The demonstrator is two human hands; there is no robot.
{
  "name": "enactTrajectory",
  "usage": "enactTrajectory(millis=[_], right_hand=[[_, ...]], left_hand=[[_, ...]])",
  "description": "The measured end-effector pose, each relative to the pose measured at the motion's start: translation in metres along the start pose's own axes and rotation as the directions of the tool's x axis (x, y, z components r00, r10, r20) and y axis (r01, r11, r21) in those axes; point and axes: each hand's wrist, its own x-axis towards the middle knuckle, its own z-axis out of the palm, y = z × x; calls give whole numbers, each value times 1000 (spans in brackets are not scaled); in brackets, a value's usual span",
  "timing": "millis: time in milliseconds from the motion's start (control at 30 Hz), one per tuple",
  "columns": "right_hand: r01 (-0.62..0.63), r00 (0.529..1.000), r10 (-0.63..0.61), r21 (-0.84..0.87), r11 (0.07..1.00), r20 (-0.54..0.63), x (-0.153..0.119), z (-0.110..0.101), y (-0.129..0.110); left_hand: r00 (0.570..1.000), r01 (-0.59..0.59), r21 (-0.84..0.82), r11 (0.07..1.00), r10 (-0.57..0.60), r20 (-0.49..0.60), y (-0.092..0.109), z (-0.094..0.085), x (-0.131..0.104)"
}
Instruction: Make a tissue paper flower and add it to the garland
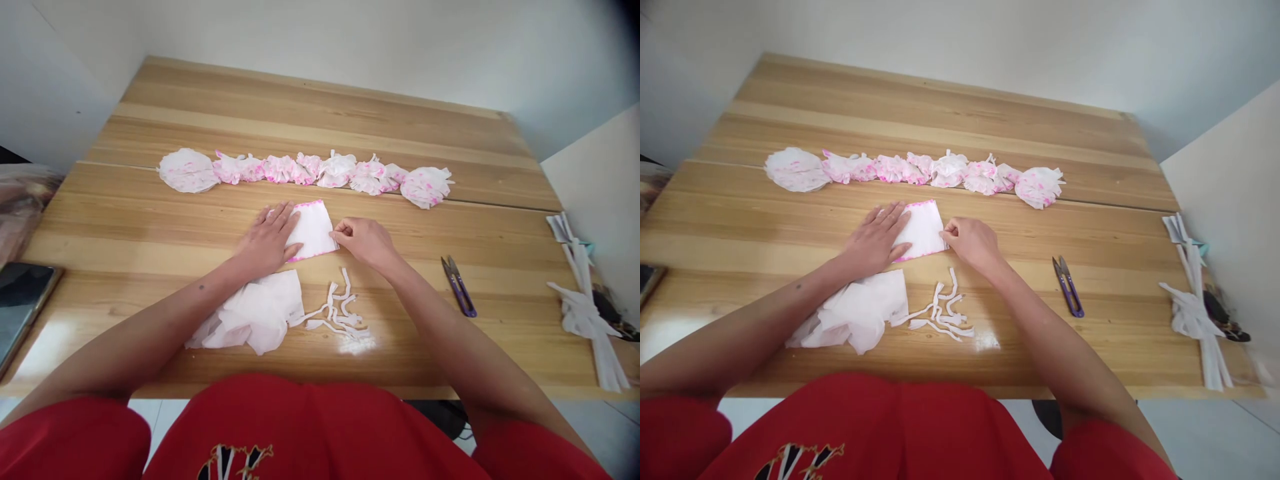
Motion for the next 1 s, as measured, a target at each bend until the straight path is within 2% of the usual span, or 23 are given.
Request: enactTrajectory(millis=[100, 267, 433, 600, 800, 867, 1000], right_hand=[[23, 1000, -24, 37, 999, 13, 3, 1, 2], [71, 996, -80, 228, 971, 33, 4, -2, 6], [69, 997, -76, 349, 935, 8, 6, -7, 7], [55, 998, -50, 215, 975, -28, 9, -5, 9], [19, 999, -18, 34, 999, -31, 9, 2, -3], [30, 999, -28, 66, 997, -34, 8, 3, -5], [82, 995, -65, 236, 968, -77, 7, 1, -2]], left_hand=[[1000, 2, -10, 1000, -2, 12, 1, -2, 0], [1000, 3, -33, 999, -2, 29, 0, -3, 1], [999, 5, -64, 998, -3, 35, -1, -3, 1], [999, 8, -83, 997, -5, 44, -1, -4, 1], [998, 8, -81, 997, -3, 64, -1, -4, 3], [998, 8, -84, 996, -2, 70, -1, -5, 3], [997, 16, -96, 995, -8, 82, -1, -4, 2]])
